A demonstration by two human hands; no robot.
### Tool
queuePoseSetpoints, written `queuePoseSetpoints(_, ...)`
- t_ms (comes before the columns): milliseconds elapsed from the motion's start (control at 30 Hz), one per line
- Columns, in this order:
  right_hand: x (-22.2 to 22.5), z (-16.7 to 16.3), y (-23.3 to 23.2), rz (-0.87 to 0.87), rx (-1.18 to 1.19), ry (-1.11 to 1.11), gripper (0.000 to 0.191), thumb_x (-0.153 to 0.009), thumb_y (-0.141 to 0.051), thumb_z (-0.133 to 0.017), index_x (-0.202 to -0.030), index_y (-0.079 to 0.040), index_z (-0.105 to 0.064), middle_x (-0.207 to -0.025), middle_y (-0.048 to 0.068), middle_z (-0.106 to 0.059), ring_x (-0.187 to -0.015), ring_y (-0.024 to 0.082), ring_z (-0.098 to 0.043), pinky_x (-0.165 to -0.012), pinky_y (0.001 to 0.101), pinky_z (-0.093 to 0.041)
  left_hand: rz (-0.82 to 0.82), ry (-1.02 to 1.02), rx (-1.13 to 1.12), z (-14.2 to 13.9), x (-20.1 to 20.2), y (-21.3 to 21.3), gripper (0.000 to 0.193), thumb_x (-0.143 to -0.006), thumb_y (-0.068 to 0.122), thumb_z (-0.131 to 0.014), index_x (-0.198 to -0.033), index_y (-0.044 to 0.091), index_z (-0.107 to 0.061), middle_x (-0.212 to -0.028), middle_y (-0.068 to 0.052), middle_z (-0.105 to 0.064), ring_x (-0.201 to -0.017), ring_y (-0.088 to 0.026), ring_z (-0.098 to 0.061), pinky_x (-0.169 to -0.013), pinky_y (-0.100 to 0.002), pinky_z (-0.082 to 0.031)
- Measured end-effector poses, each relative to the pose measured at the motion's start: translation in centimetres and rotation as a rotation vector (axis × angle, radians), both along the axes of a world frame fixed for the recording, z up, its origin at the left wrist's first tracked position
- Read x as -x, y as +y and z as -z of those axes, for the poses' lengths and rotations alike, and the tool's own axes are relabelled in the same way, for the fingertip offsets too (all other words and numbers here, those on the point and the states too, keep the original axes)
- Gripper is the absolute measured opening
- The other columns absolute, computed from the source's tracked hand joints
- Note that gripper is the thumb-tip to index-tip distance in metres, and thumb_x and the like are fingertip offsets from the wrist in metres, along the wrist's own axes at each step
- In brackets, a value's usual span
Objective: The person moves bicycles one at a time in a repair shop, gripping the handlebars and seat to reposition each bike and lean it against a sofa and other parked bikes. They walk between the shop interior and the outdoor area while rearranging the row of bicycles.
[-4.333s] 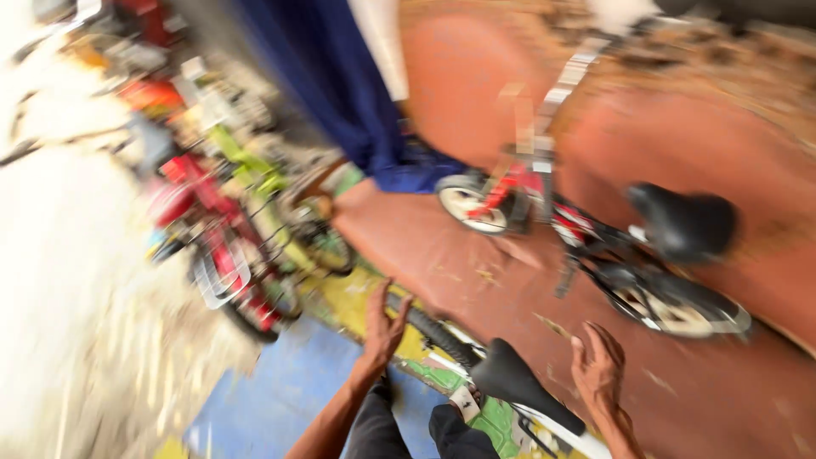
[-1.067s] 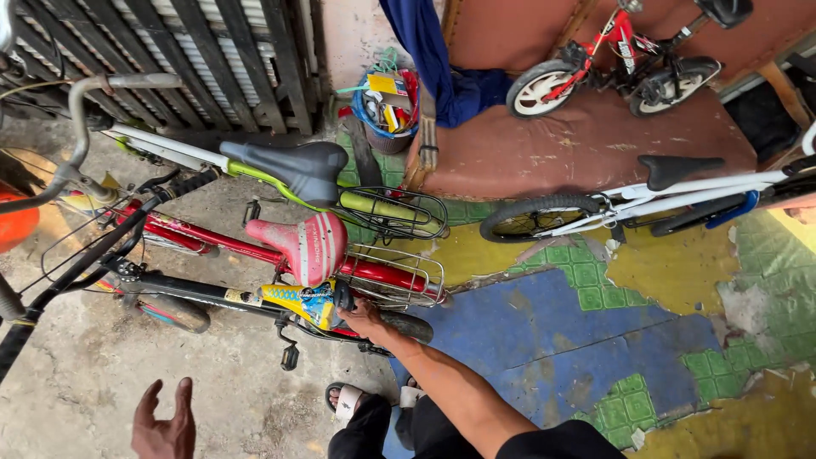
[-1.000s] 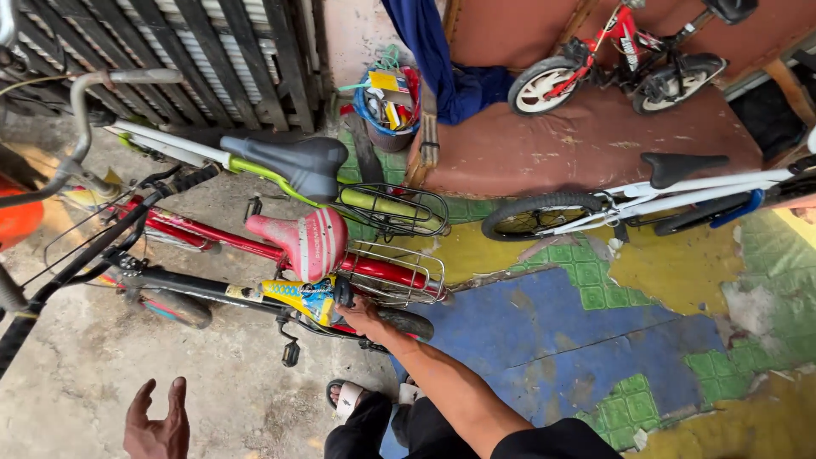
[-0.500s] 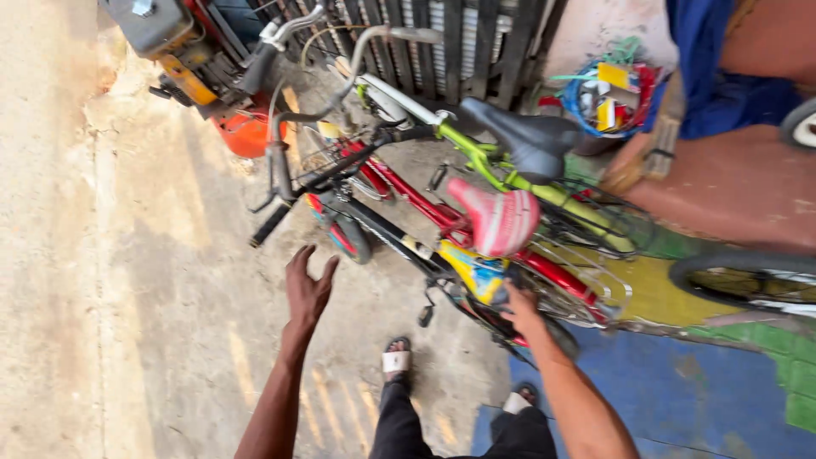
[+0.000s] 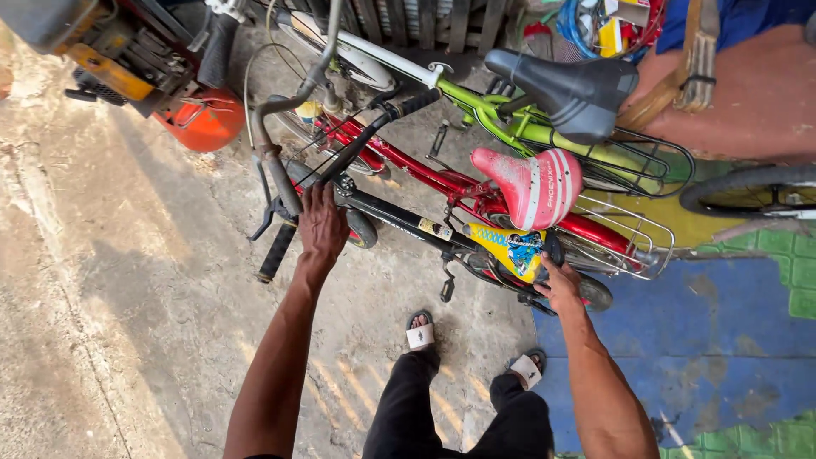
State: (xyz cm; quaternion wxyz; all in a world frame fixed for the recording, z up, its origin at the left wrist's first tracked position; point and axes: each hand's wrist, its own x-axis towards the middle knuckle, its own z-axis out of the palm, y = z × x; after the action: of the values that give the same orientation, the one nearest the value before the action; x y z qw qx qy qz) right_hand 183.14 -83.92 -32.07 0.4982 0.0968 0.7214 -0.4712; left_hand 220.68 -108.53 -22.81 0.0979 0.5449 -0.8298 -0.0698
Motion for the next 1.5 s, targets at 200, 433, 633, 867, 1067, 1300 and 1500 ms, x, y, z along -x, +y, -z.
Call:
queuePoseSetpoints(200,-1.1,-1.3,0.9,-0.061,-0.063,0.036,0.046,-0.088,-0.043,-0.079,-0.126,-0.020,-0.068,-0.124,0.003,-0.064,-0.112,0.027,-0.061,-0.092,0.0529,-0.055,-0.018,-0.006,0.001,-0.3,-0.9,0.9,0.072,-0.086,0.022,-0.075,-0.148,-0.002,-0.045,-0.153,-0.025,-0.043,-0.137,-0.044,-0.041,-0.108,-0.053,-0.034)
queuePoseSetpoints(433,-2.1,-2.0,3.0,-0.120,-0.044,0.024,0.046,-0.085,-0.043,-0.079,-0.125,-0.021,-0.070,-0.120,-0.001,-0.070,-0.109,0.021,-0.066,-0.095,0.0520,-0.051,-0.067,-0.029,-0.029,-0.5,-2.0,3.1,0.076,-0.086,0.023,-0.076,-0.150,-0.002,-0.043,-0.147,-0.020,-0.048,-0.133,-0.040,-0.044,-0.113,-0.052,-0.033)
queuePoseSetpoints(633,-2.9,-1.4,5.1,-0.176,-0.050,0.000,0.045,-0.084,-0.042,-0.079,-0.123,-0.020,-0.071,-0.117,0.000,-0.072,-0.105,0.021,-0.070,-0.095,0.0486,-0.052,-0.114,-0.066,-0.048,-0.1,-3.2,3.6,0.073,-0.089,0.024,-0.075,-0.149,-0.003,-0.044,-0.133,-0.025,-0.049,-0.123,-0.040,-0.047,-0.104,-0.052,-0.039)
queuePoseSetpoints(867,-3.5,1.6,9.9,-0.276,-0.036,0.027,0.044,-0.086,-0.041,-0.078,-0.120,-0.013,-0.074,-0.117,0.008,-0.068,-0.106,0.024,-0.064,-0.092,0.0479,-0.055,-0.147,-0.115,-0.155,2.5,-6.4,4.6,0.044,-0.096,0.023,-0.070,-0.131,0.001,-0.057,-0.111,-0.019,-0.062,-0.102,-0.036,-0.057,-0.091,-0.049,-0.046)
queuePoseSetpoints(1067,-4.8,4.3,13.0,-0.270,-0.007,-0.011,0.045,-0.085,-0.035,-0.081,-0.119,-0.007,-0.073,-0.115,0.009,-0.068,-0.104,0.025,-0.064,-0.093,0.0456,-0.054,-0.218,-0.079,-0.186,4.1,-9.2,6.2,0.030,-0.095,0.028,-0.066,-0.110,0.003,-0.059,-0.103,-0.020,-0.069,-0.095,-0.041,-0.065,-0.081,-0.051,-0.052)
queuePoseSetpoints(1300,-6.0,4.6,14.8,-0.183,-0.005,-0.039,0.047,-0.079,-0.028,-0.084,-0.121,-0.009,-0.074,-0.112,0.010,-0.072,-0.108,0.026,-0.066,-0.095,0.0452,-0.052,-0.223,-0.048,-0.344,4.2,-10.2,7.5,0.034,-0.106,0.039,-0.055,-0.108,0.005,-0.058,-0.098,-0.024,-0.070,-0.087,-0.049,-0.065,-0.075,-0.058,-0.050)
queuePoseSetpoints(1500,-8.3,2.8,14.4,-0.061,-0.099,-0.087,0.048,-0.078,-0.031,-0.084,-0.120,-0.010,-0.072,-0.112,0.001,-0.071,-0.108,0.018,-0.062,-0.093,0.0457,-0.045,-0.234,-0.079,-0.466,2.4,-10.3,8.2,0.053,-0.103,0.060,-0.048,-0.105,0.008,-0.060,-0.092,-0.026,-0.071,-0.086,-0.051,-0.065,-0.073,-0.059,-0.050)
